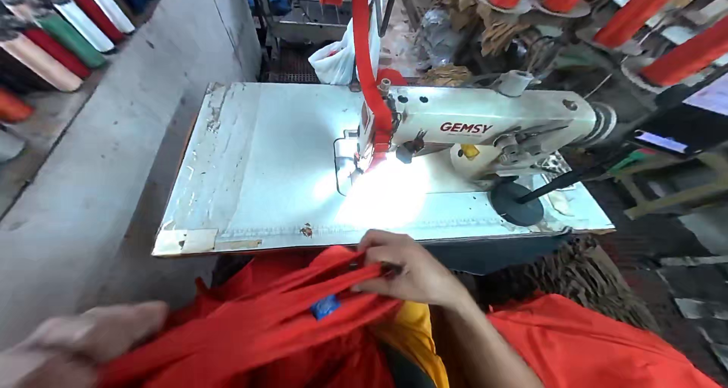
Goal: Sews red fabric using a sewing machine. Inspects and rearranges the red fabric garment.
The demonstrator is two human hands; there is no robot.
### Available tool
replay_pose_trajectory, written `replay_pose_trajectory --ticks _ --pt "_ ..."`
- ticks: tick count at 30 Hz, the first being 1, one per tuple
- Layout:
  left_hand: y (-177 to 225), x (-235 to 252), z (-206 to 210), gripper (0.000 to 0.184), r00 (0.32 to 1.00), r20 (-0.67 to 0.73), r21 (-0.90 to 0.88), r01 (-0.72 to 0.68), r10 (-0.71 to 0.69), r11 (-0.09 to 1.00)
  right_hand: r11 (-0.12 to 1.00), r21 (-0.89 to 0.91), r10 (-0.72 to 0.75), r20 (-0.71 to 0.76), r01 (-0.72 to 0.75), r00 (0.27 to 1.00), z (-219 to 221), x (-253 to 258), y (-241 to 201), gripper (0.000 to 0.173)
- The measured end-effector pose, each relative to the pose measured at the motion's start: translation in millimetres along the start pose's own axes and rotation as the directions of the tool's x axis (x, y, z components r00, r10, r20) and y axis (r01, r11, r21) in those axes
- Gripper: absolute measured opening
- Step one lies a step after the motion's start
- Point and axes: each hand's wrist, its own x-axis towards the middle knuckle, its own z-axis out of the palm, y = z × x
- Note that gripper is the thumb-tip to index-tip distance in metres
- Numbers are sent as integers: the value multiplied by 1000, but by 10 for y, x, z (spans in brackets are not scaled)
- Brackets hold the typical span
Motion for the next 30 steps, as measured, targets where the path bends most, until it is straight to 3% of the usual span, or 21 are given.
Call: replay_pose_trajectory --ticks 3,8,14,16,19,20,21,22,24,25,26,28,30 --pt "-206 183 63 28 971 238 74 -28 10 997 1000 -27 3 -48 -5 999 -274 -201 -44 29" --pt "-18 360 430 24 966 252 119 -88 56 989 995 24 -88 -203 95 975 -496 -506 -237 27" --pt "32 636 415 22 921 342 41 -212 186 976 984 23 -159 -359 179 919 -578 -953 -542 27" --pt "-52 855 510 22 906 359 -35 -227 224 973 990 -14 -133 -386 138 913 -565 -1174 -619 29" --pt "-34 1328 1517 23 917 376 -155 -84 137 984 975 -178 48 -408 -131 912 -682 -1630 -699 30" --pt "-135 1425 1861 24 883 444 -162 -92 156 982 916 -278 139 -457 -290 878 -797 -1851 -743 28" --pt "-223 1465 2309 24 846 488 -149 -164 216 975 808 -369 195 -569 -459 799 -931 -2121 -825 23" --pt "-252 1449 2792 18 814 525 -85 -242 250 966 661 -424 149 -735 -620 661 -1045 -2437 -930 15" --pt "-342 1312 3567 10 765 566 4 -375 307 927 315 -391 -236 -915 -865 328 -1165 -3132 -1263 18" --pt "-405 1226 3868 20 735 596 27 -420 323 907 226 -311 -413 -889 -923 198 -1155 -3468 -1518 27" --pt "-491 1139 4131 27 708 629 32 -438 322 898 201 -270 -513 -848 -942 133 -1095 -3762 -1791 36" --pt "-784 935 4608 21 677 672 -2 -405 301 914 183 -255 -537 -835 -950 120 -850 -4066 -2228 39" --pt "-1220 667 5009 17 657 728 0 -282 193 960 124 -265 -336 -918 -956 211 -560 -4257 -2351 29"
